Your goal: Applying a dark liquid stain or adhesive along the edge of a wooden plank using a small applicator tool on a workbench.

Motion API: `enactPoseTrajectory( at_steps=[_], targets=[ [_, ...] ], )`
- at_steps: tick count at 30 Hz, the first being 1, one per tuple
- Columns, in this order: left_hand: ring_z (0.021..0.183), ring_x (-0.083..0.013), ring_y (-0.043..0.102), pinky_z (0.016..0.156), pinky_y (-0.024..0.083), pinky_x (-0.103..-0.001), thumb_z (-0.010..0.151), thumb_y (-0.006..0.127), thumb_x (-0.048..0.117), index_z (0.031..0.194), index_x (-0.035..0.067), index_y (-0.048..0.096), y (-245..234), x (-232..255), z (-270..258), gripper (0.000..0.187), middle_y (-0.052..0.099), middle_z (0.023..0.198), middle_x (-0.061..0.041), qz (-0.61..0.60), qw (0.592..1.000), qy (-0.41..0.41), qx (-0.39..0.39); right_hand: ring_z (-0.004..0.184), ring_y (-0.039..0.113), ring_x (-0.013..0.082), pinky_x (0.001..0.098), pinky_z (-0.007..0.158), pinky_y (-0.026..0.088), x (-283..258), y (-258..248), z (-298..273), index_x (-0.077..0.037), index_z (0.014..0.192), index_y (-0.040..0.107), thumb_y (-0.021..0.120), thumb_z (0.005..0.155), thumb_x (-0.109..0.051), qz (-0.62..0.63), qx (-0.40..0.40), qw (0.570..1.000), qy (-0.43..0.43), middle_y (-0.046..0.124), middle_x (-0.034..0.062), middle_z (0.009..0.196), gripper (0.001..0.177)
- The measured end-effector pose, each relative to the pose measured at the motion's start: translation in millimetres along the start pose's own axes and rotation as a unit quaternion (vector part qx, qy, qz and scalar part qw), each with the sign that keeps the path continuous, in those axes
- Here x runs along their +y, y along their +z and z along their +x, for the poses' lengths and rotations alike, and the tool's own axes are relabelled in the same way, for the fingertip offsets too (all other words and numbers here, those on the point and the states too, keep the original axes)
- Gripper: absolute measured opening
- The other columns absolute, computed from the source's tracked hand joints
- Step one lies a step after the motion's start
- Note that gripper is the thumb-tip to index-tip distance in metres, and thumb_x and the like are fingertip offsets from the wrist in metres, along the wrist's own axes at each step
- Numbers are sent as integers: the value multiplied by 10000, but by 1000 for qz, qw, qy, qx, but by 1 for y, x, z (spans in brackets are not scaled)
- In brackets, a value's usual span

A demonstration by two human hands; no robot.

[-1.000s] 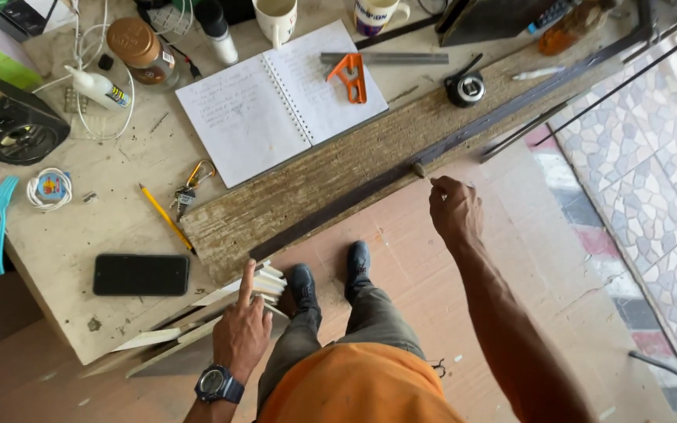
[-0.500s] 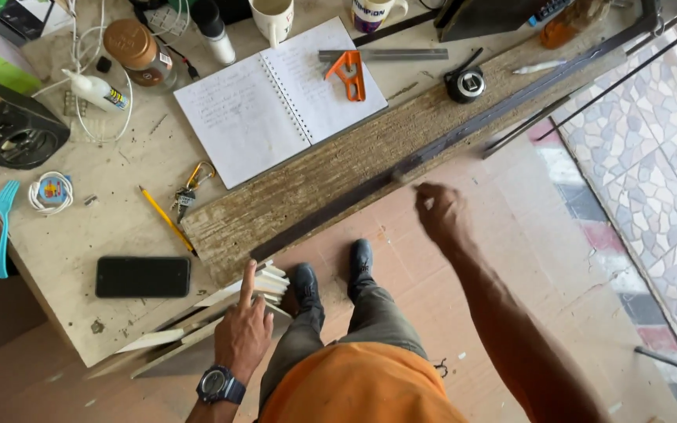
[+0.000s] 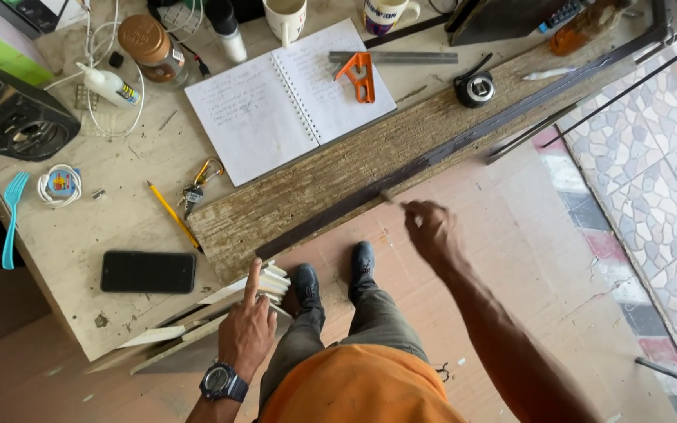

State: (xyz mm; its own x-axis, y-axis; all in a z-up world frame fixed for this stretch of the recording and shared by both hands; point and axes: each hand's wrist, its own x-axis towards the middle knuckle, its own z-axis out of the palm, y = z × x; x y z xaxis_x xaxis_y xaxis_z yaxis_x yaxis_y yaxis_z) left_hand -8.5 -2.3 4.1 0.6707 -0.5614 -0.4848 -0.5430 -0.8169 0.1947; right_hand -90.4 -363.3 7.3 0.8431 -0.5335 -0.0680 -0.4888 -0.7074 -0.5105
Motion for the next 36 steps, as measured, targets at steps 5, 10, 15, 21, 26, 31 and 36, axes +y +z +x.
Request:
enactPoseTrajectory(
  at_steps=[5, 10, 15, 21, 26, 31, 36],
  targets=[
    [796, -282, 696, 569, 603, -380, 952, 668, 277, 1116, 91, 659, 2, -2, 2, 248, -55, 1764, 47, 23, 1000, 9, 8, 645, 700, 280, 380, 452, 471, -8, -4, 2, -40, 1138, 782, 577, 987, -79, -22, 18, 1000, -3, 772, 153, 939, 257],
    [811, -288, 700, 594, 603, -388, 951, 676, 267, 1061, 111, 664, 1, 0, 1, 191, -68, 1761, 68, 7, 1000, 6, 8, 666, 750, 247, 296, 432, 574, -23, 26, -12, 7, 1048, 761, 586, 1016, 3, 21, 16, 994, -107, 777, 186, 919, 178],
    [832, -287, 700, 600, 621, -382, 944, 695, 247, 1165, 114, 671, 2, -4, -3, 259, -76, 1756, 71, 6, 1000, 12, 5, 613, 742, 204, 281, 343, 511, -5, 2, 3, -16, 1164, 750, 560, 1010, -11, 7, 22, 1000, 18, 767, 220, 1102, 244],
    [877, -252, 727, 643, 627, -339, 951, 676, 308, 1059, 117, 673, 1, -3, -3, 219, -57, 1771, 36, 17, 1000, 8, -10, 395, 526, 139, 297, 301, 309, 52, -13, 34, -17, 1073, 788, 522, 1003, 17, -36, 114, 993, 16, 767, 126, 773, 277],
    [897, -237, 723, 718, 614, -366, 979, 619, 357, 1144, 129, 667, -14, 5, -1, 285, -115, 1774, 74, 35, 998, -22, -53, 632, 725, 277, 386, 383, 491, 49, -37, 34, -71, 1153, 783, 564, 959, -55, -60, 52, 993, 90, 795, 138, 988, 293],
    [790, -252, 728, 621, 578, -390, 958, 639, 326, 1035, 140, 661, -10, 6, -3, 203, -60, 1778, 64, 24, 999, -18, -36, 571, 615, 246, 375, 395, 406, 52, -29, 36, -92, 1144, 782, 553, 1009, -89, -56, 54, 993, 85, 761, 117, 900, 266],
    [910, -252, 737, 778, 609, -396, 967, 646, 344, 1169, 163, 642, -11, 9, 3, 271, -114, 1776, 51, 16, 995, -36, -90, 359, 477, 121, 282, 292, 311, 64, -21, 41, -25, 1090, 768, 487, 1061, -32, -50, 74, 995, 49, 716, 101, 676, 283]
  ],
)
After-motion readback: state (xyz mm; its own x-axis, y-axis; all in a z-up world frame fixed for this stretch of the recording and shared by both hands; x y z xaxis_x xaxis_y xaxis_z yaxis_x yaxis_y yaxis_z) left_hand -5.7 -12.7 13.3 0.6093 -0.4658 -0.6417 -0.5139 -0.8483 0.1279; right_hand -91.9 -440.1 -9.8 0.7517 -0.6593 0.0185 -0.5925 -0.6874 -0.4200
